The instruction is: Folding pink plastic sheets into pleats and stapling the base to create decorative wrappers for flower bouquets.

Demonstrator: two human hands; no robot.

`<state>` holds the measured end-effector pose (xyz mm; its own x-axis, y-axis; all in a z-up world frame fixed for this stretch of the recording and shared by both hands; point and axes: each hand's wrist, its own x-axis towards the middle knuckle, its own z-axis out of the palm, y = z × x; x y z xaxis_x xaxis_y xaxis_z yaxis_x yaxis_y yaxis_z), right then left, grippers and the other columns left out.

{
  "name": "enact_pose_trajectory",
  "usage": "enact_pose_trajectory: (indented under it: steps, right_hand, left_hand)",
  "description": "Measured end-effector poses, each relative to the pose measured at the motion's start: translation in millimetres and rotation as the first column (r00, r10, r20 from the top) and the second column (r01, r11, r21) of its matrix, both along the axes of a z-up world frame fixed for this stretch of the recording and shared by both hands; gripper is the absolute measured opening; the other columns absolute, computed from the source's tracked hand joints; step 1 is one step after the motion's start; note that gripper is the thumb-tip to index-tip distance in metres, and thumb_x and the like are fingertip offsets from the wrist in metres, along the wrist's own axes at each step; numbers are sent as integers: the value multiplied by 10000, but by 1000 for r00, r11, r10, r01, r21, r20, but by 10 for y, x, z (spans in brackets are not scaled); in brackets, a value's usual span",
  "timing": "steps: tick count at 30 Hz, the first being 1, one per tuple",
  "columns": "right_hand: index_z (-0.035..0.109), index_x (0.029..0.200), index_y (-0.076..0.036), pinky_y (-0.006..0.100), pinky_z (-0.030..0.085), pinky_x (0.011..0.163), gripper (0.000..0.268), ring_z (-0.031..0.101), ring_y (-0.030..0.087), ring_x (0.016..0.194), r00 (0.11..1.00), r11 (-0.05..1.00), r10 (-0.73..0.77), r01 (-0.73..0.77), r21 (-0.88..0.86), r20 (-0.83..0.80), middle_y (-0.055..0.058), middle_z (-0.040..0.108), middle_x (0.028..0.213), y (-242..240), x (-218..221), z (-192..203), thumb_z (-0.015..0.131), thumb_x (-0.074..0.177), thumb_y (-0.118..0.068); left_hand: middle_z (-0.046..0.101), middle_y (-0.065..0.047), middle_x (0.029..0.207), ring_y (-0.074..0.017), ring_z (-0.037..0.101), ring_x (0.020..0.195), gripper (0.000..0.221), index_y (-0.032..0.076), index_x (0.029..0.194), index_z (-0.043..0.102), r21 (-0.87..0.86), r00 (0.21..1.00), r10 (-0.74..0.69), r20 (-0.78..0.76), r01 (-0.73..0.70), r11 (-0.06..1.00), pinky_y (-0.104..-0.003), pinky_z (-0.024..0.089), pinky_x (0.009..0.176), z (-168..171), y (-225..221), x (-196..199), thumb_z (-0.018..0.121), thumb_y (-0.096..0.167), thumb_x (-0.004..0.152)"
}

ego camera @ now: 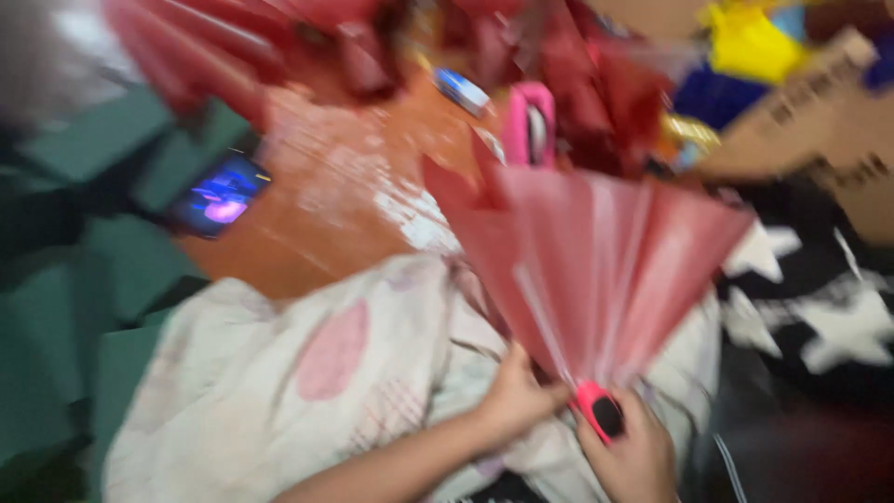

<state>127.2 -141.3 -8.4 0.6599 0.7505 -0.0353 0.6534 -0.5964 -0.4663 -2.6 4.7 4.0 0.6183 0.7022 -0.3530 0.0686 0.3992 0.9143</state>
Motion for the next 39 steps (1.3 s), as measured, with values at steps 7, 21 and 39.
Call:
enact_pose_trajectory:
  steps: [7, 21, 39]
  right_hand:
    - [658, 1031, -58, 338, 538, 675, 372, 673, 247, 740, 991, 970, 106, -85, 228, -80, 75, 703, 896, 272, -367, 798, 795, 687, -88]
    - [678, 968, -31, 339, 539, 766, 365, 662, 255, 823, 984, 937, 180, -168, 307, -9, 82, 704, 925, 367, -434, 979, 775, 617, 3]
    - [738, 915, -90, 365, 568, 687, 249, 688, 276, 712, 972, 842, 193, -235, 486, 136, 55, 714, 832, 325, -442, 816, 841, 703, -10]
  left_hand:
    - [675, -97, 945, -164, 663, 745, 486, 11, 1203, 506, 55, 991, 32, 132, -39, 998, -265, 560, 632, 146, -40, -106, 677, -98, 762]
    - [694, -160, 833, -199, 656, 628, 494, -69, 1213, 528, -275, 994, -89, 69, 105, 956, -268, 540, 523, 314, 219, -160, 644, -118, 736]
    - [674, -235, 1263, -448, 633, 1224, 832, 5, 1318, 509, -93, 956, -113, -270, 91, 992, -583, 542, 1016, 431, 194, -101, 917, 166, 611]
